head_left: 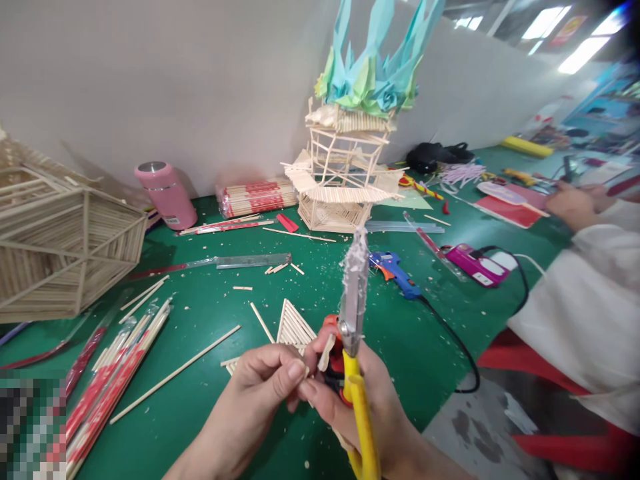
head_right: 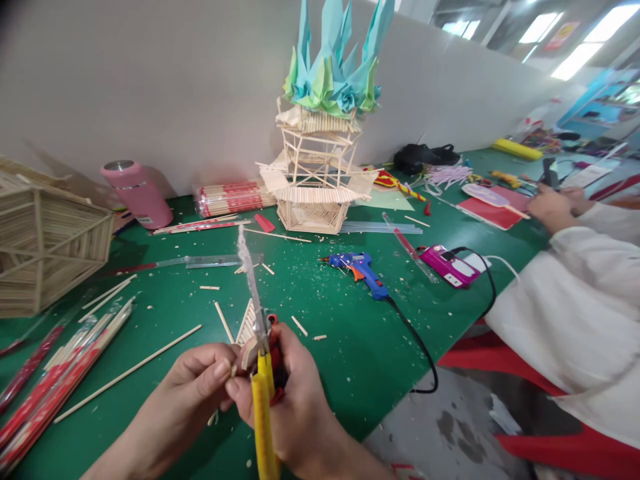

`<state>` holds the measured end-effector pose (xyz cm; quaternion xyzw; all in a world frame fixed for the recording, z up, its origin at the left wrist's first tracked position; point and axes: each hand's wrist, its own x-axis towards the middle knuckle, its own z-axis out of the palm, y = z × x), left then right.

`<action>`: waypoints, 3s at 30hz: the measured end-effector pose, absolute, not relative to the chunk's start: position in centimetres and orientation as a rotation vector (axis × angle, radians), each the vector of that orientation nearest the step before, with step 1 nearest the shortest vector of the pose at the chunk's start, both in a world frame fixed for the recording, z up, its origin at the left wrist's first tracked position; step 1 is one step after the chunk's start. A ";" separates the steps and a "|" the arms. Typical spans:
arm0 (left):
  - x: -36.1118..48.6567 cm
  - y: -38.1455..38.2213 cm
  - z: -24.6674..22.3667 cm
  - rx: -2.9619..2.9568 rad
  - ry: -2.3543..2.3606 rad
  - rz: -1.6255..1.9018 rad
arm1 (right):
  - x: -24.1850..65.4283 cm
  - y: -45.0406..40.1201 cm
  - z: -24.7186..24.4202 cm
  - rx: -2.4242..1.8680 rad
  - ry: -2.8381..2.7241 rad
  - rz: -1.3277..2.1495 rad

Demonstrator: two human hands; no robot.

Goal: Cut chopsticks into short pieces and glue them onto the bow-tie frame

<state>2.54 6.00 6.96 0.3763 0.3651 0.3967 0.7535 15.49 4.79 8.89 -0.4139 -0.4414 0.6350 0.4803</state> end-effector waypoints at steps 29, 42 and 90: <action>3.0 5.4 8.4 0.914 1.128 1.067 | 15.8 5.2 8.6 -1.329 -1.167 1.150; 2.9 6.1 9.0 0.473 0.784 0.851 | 16.1 6.7 10.4 -0.989 -1.254 1.377; 0.7 7.1 8.0 1.142 1.046 1.090 | 22.0 4.3 10.1 -1.730 -2.258 0.843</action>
